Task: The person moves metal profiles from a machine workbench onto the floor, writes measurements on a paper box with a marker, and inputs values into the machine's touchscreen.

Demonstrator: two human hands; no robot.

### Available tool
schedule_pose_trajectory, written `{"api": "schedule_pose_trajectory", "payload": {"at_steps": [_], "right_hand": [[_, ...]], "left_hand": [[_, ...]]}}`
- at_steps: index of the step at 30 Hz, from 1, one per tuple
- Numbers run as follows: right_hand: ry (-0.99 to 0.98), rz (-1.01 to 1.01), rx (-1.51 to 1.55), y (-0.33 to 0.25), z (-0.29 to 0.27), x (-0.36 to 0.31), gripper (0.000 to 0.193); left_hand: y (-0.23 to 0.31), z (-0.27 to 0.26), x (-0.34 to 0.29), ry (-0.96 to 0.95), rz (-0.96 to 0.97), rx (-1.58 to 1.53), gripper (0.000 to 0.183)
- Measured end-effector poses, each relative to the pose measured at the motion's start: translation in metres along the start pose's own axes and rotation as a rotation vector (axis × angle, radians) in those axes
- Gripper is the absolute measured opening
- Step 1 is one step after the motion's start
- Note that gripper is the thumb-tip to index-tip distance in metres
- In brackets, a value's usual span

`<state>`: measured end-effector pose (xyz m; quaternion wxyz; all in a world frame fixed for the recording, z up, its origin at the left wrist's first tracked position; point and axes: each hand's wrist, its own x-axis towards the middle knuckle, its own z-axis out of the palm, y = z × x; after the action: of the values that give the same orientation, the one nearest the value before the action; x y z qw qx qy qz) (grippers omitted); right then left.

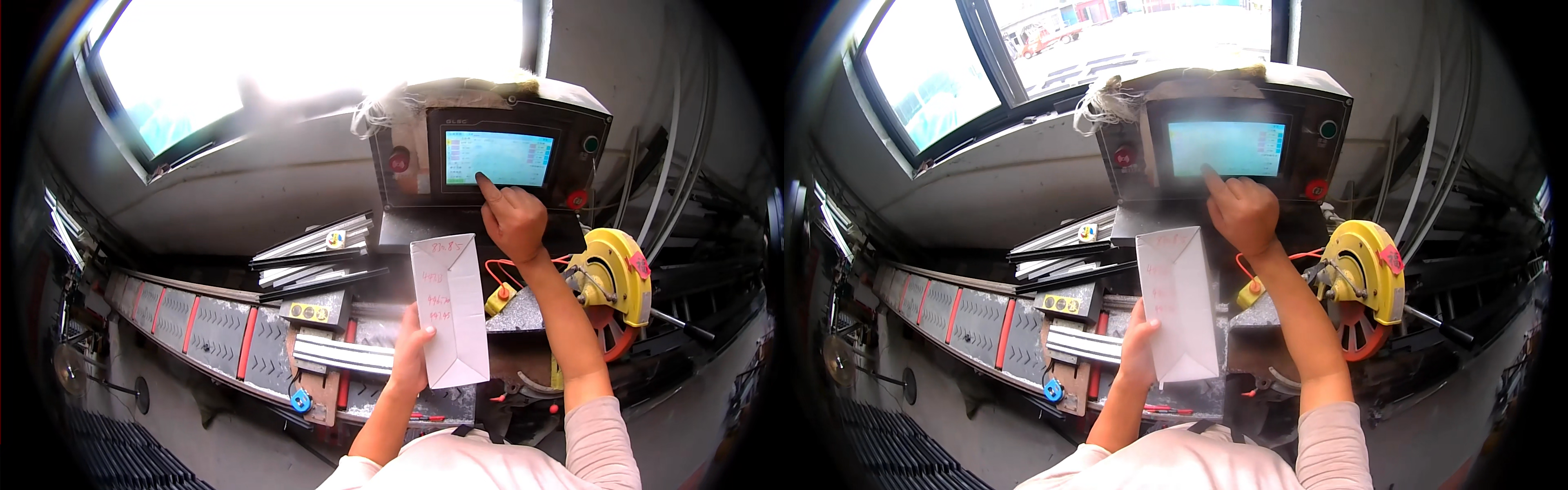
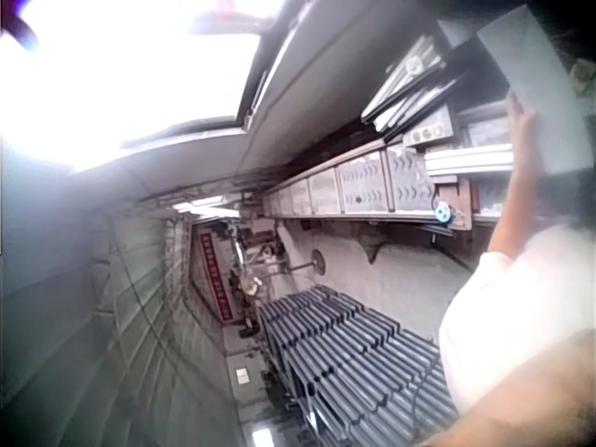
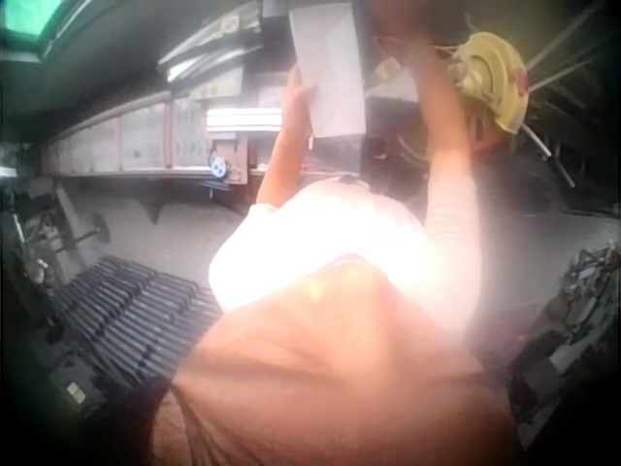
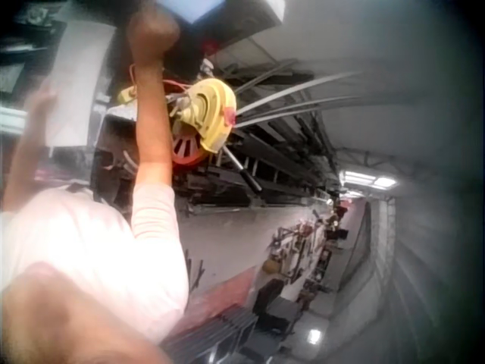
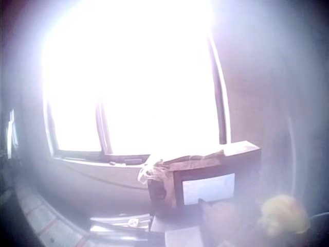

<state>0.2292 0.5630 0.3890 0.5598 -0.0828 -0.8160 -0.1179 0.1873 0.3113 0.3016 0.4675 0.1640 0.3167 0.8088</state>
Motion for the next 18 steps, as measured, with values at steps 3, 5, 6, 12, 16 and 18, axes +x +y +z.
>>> {"api": "schedule_pose_trajectory", "payload": {"at_steps": [3, 5, 6, 12, 16, 18], "right_hand": [[-0.023, 0.017, -0.012, -0.0013, 0.0007, 0.0016, 0.049], [-0.042, 0.030, -0.022, -0.0010, 0.0021, 0.0016, 0.050], [-0.069, 0.045, -0.048, 0.0000, 0.0032, 0.0005, 0.052], [-0.039, 0.046, -0.022, -0.0013, 0.0004, 0.0017, 0.051], [-0.060, 0.040, -0.037, 0.0000, 0.0018, 0.0014, 0.049], [-0.059, 0.042, -0.032, -0.0006, 0.0023, 0.0012, 0.049]], "left_hand": [[-0.0003, -0.0004, -0.0005, 0.007, 0.004, 0.006, 0.057], [0.0001, -0.0006, -0.0013, 0.010, 0.004, 0.009, 0.057], [0.0007, 0.0000, -0.0016, 0.007, -0.002, 0.011, 0.057], [0.0007, -0.0015, -0.0028, 0.004, -0.006, 0.011, 0.058], [0.0000, -0.0038, -0.0030, 0.000, -0.009, 0.006, 0.059], [-0.0005, -0.0043, -0.0027, 0.000, -0.006, 0.004, 0.059]]}}
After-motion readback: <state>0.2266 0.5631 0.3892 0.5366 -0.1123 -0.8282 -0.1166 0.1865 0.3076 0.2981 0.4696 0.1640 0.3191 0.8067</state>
